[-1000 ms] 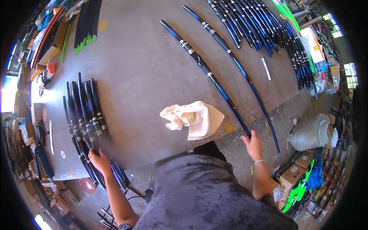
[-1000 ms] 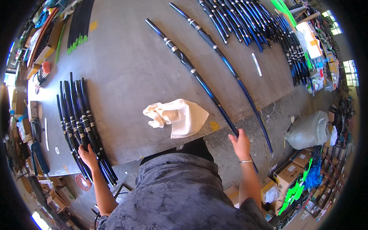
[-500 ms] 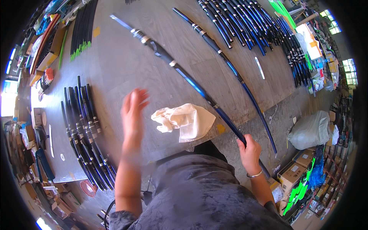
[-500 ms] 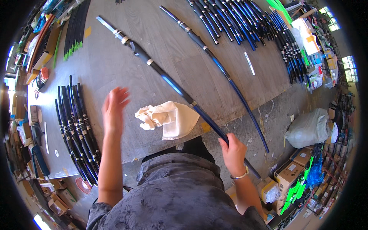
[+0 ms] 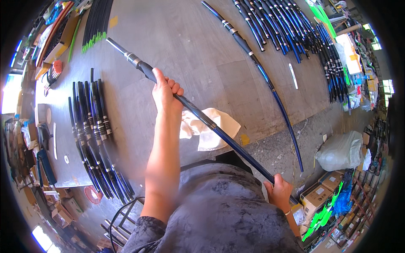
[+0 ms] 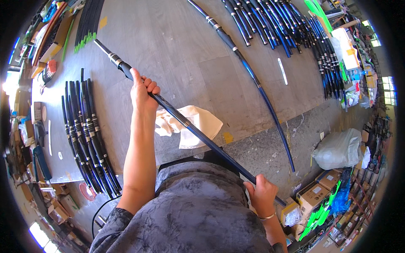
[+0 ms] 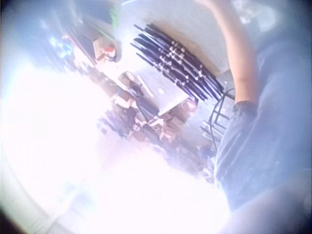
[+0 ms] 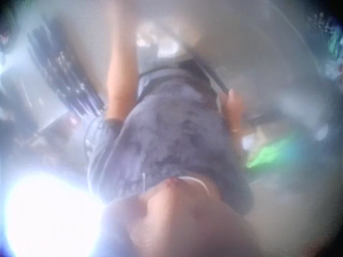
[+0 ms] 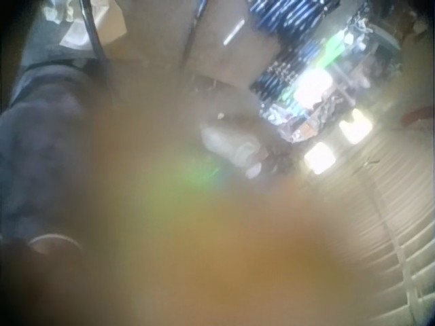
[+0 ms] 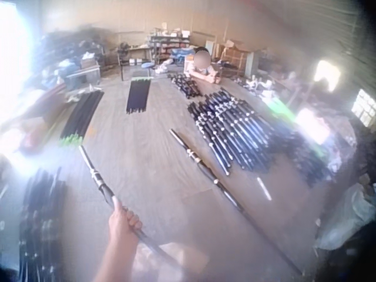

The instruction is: The person marks a blue and black rod with a white marker, wipes the surface of several rods with a white cloth, and organizes them on a table in a workspace.

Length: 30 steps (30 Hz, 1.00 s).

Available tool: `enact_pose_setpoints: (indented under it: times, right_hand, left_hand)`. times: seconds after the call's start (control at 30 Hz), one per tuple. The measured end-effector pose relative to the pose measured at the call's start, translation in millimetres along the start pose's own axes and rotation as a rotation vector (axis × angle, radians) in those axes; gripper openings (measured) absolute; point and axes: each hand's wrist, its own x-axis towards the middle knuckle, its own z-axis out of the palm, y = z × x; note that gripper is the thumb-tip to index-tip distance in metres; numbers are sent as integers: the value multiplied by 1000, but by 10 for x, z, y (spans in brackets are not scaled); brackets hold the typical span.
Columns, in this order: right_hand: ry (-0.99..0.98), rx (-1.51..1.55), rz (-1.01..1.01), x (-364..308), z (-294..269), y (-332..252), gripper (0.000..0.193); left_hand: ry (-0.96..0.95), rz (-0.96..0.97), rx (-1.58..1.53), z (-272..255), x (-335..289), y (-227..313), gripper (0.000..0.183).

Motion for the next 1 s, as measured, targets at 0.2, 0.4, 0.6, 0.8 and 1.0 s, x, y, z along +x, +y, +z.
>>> enact_pose_setpoints:
  times: [0.2,0.4,0.6,0.8,1.0]
  right_hand:
    - [-132,78,-68,55,28,-30,36]
    - [-352,323,-100,38,46,68,26]
    - [-262,240,-46,115,-73,-38,24]
    - [-56,26,57,-73,9,427,27]
    - [-42,20,52,-86,57,410,34]
  left_hand:
    - [-84,-64,-76,-101,119,145,36]
    - [-380,-131,-266,-228,160,233,33]
    - [-560,-134,-539,-322,185,284,34]
    - [-147,-53,-273,-86,-10,440,38]
    - [-53,-72,-89,-313,78,382,31]
